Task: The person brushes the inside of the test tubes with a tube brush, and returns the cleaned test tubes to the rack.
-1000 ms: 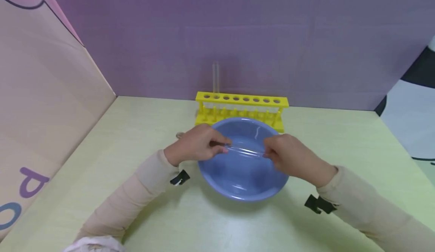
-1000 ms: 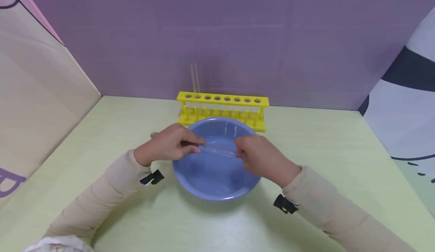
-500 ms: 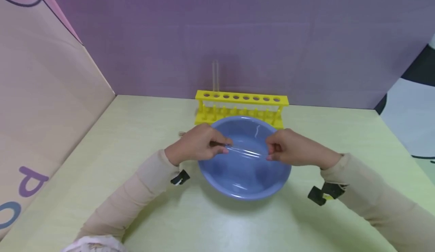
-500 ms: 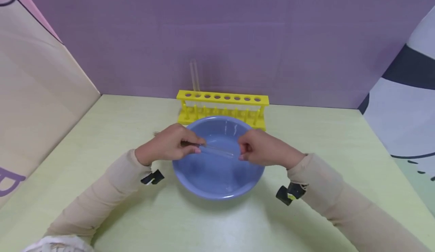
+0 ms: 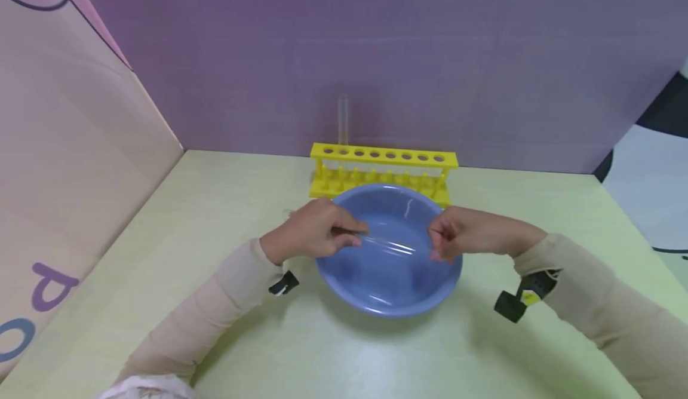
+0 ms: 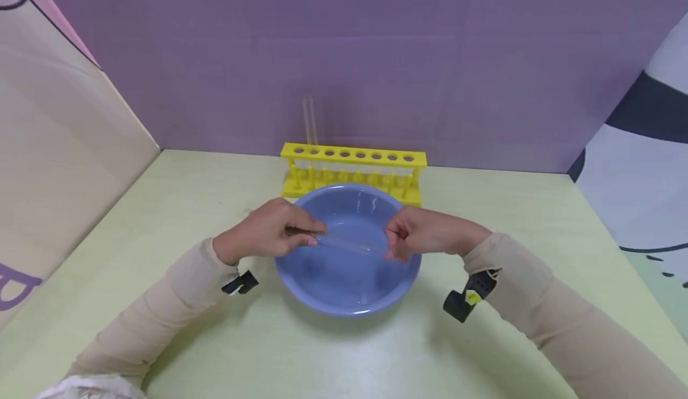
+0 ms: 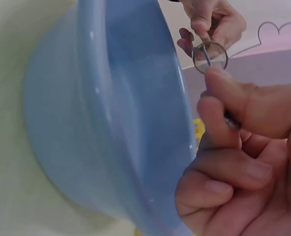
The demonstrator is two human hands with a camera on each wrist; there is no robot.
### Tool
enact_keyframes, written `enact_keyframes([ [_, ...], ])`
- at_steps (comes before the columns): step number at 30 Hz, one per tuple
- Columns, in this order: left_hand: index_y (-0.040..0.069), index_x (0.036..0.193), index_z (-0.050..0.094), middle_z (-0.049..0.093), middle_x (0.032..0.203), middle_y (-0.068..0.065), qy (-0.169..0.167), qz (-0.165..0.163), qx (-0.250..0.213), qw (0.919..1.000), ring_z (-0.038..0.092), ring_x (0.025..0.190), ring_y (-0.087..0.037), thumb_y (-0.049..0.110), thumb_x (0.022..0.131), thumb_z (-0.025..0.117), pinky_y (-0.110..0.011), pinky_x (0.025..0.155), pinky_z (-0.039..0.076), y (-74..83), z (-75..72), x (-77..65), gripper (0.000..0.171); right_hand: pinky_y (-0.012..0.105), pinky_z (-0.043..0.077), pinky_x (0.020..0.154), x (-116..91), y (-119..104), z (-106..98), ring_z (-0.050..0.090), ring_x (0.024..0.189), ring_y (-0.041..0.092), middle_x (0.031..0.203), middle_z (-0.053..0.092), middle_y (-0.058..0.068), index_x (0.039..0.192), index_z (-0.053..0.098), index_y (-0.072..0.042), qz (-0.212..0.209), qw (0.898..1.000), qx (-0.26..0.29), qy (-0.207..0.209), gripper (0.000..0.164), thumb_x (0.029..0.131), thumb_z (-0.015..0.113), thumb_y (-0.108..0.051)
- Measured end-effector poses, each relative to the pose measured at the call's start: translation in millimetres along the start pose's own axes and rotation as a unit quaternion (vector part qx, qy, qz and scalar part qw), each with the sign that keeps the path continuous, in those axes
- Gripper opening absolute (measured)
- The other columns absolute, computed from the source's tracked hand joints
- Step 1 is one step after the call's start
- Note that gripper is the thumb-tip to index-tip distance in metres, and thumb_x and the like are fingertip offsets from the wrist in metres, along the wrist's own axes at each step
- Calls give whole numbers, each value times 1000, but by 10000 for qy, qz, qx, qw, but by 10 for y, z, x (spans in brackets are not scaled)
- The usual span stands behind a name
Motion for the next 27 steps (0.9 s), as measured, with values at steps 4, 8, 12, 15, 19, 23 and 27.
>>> enact_keyframes([
  [4, 7, 103, 73, 71, 101, -3, 10, 28, 43, 10000, 51, 56, 1, 15, 84, 72, -17, 53, 40, 3, 8, -5, 21, 22, 39, 56, -5, 73, 26, 41, 56, 7, 59, 44, -4, 74, 49, 12, 25, 9991, 389, -186, 24, 86, 62, -4],
  [8, 7, 103, 73, 72, 101, -3, 20, 93, 29, 10000, 53, 59, 2, 15, 84, 72, -18, 54, 41, 14, 11, -6, 21, 24, 40, 59, -18, 138, 49, 39, 55, 8, 57, 39, -5, 76, 47, 16, 99, 9974, 644, -312, 25, 87, 59, -3],
  [12, 6, 102, 74, 72, 100, -4, 42, 158, 13, 9999, 50, 56, 1, 14, 84, 72, -17, 52, 40, 25, 12, -4, 20, 24, 38, 59, -46, 141, 57, 34, 53, 8, 56, 33, -5, 75, 45, 17, -11, 9963, 765, -389, 25, 88, 56, -1],
  [15, 6, 101, 74, 71, 100, -4, 62, 192, -7, 9998, 47, 53, 1, 14, 84, 72, -17, 51, 38, 26, 5, -5, 19, 24, 36, 57, -63, 129, 47, 34, 53, 8, 56, 33, -4, 74, 45, 16, -65, 9960, 793, -396, 26, 88, 57, -2],
  [19, 6, 99, 74, 71, 101, -5, 89, 232, -31, 9997, 44, 51, 0, 14, 84, 72, -17, 51, 37, 26, -6, -4, 17, 24, 35, 57, -83, 125, 29, 34, 53, 9, 56, 32, -2, 73, 45, 15, -50, 9958, 829, -389, 27, 88, 58, -3],
  [23, 8, 99, 74, 71, 101, -4, 109, 254, -12, 9996, 41, 50, 0, 15, 84, 72, -17, 50, 36, 8, -6, -2, 17, 24, 37, 59, -104, 141, 7, 38, 56, 8, 56, 33, -2, 73, 45, 15, -23, 9960, 826, -342, 26, 88, 58, -3],
  [27, 7, 102, 74, 72, 100, -4, 134, 289, 29, 9995, 40, 50, 1, 15, 85, 71, -17, 50, 35, -1, -4, -3, 19, 26, 39, 60, -128, 152, -18, 41, 57, 8, 55, 30, 0, 73, 46, 15, -81, 9963, 803, -308, 26, 89, 58, -2],
])
Point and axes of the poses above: each hand's wrist, its own x-axis towards the middle knuckle, its own z-axis out of the palm, y = z × x, the point moved 10 cm from there along x, towards the middle knuckle
